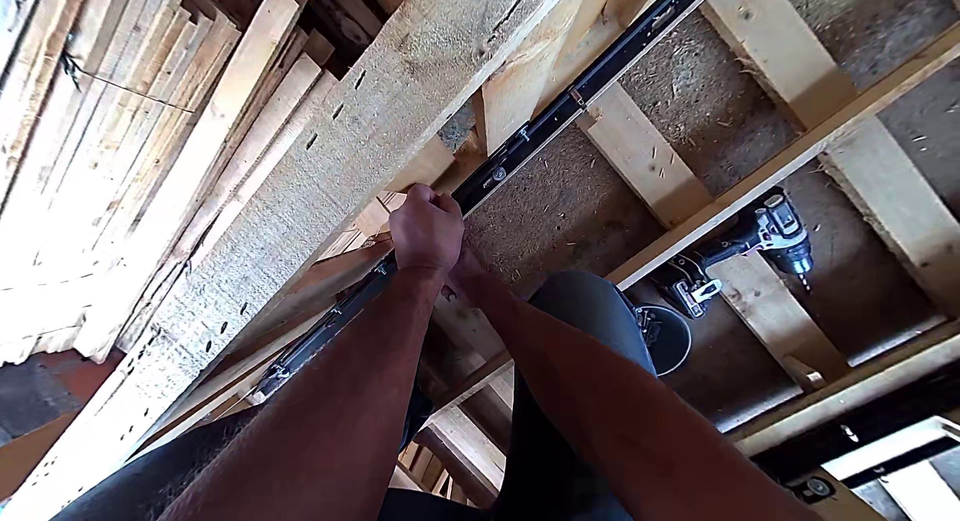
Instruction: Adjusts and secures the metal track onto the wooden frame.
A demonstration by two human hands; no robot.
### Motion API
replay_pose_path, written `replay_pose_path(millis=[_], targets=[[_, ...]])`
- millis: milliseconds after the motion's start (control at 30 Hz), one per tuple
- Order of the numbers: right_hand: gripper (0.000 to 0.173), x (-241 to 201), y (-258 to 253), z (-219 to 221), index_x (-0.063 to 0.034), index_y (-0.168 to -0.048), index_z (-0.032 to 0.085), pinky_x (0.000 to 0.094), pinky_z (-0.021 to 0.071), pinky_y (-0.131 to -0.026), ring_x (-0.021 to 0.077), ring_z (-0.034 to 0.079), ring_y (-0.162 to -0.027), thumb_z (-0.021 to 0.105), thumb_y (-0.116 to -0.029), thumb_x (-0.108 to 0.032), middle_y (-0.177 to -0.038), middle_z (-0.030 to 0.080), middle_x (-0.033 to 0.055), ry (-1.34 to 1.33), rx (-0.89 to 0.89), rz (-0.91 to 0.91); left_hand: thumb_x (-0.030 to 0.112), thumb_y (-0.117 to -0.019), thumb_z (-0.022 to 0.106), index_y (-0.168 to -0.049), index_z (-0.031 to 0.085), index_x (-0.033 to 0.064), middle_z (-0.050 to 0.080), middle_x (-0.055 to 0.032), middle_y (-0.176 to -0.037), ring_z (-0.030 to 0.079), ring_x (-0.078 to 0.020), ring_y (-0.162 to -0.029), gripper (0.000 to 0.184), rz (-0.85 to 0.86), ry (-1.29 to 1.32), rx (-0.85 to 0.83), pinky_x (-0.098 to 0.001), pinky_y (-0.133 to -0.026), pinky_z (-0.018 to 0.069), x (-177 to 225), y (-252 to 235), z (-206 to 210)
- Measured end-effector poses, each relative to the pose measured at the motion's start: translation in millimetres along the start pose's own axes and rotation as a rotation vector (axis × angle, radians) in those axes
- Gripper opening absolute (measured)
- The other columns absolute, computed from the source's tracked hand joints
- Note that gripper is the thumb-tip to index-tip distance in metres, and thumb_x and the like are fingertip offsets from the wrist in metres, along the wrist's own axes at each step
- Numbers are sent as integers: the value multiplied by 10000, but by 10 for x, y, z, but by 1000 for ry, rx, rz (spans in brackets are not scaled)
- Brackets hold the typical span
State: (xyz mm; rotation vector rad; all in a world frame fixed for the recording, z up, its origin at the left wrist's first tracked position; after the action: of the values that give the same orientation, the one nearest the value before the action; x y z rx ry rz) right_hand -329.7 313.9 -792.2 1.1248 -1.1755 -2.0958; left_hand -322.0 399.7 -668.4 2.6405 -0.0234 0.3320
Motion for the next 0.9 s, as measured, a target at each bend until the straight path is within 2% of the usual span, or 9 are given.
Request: replay_pose_path(millis=[133,233,333,467,533,667,733,833,900], targets=[[291,-30,-75,-7,-67,-849,586,352,437,-439,169,470,-434,564,-1035,-289,-582,501,59,253,20,-29,283,-1015,558,-944,661,103,692,-69,-808,700,-231,-796,220,20,16,10,-456,-706,546,-35,-17,18],[228,-119,-30,-92,-81,-901,578,322,432,-444,145,458,-449,575,-1031,-268,-623,507,41,305,-58,48,281,-1004,562,-948,650,120,687,-52,-792,698,-208,-775,191,-26,38,-3,-433,-689,547,-56,-32,17],[116,-272,-29,-255,-70,-936,569,316,436,-447,149,471,-461,632,-956,-165,-653,517,51,540,-136,111,280,-1004,560,-971,653,117,691,-51,-802,700,-206,-786,190,-61,63,-22,-430,-697,551,-35,-35,10],[106,-444,-40,-341,-70,-882,546,297,429,-423,128,439,-441,624,-943,-106,-624,489,35,689,-224,138,289,-988,583,-972,659,125,695,-31,-797,700,-182,-776,181,-60,96,-12,-412,-691,551,-66,-35,-5],[134,-523,-108,-453,-42,-817,585,305,422,-416,124,446,-437,654,-920,-93,-600,506,36,843,-267,55,285,-978,600,-996,660,119,703,-33,-812,705,-180,-785,177,-44,106,-11,-415,-705,559,-90,-40,-13],[150,-833,-283,-684,-1,-975,659,425,513,-530,225,592,-595,651,-945,-147,-782,635,126,1309,-403,-15,278,-960,613,-1041,680,81,729,-81,-904,725,-228,-891,224,-20,106,-37,-465,-788,576,-30,-60,-17],[247,-574,-148,-504,15,-1101,669,500,582,-689,279,680,-776,656,-974,-196,-929,680,160,1380,-478,-24,303,-971,596,-1077,672,73,733,-95,-926,731,-248,-907,264,-32,36,-73,-480,-797,590,-209,83,-45],[346,-603,-54,-585,22,-1103,696,606,562,-862,369,700,-970,719,-942,-282,-1043,710,215,1228,-159,-301,351,-998,582,-1073,694,51,724,-140,-940,719,-307,-909,329,12,85,-71,-557,-807,578,-47,7,-115],[364,-554,-77,-518,-29,-1170,687,563,553,-826,327,685,-926,640,-1009,-351,-1024,701,188,1013,-76,-294,340,-990,595,-1069,707,64,726,-140,-960,713,-313,-934,309,-30,116,-74,-563,-819,566,-40,-7,-83]])
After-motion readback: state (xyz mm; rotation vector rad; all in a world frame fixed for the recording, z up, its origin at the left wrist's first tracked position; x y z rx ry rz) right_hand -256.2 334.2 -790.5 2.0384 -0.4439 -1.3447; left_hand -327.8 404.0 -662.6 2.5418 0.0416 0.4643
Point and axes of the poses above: each hand's wrist, its own y-axis away from the middle knuckle, its own z-axis out of the palm, x = y × z, the point moved 1 cm from there along -y, towards the middle knuckle
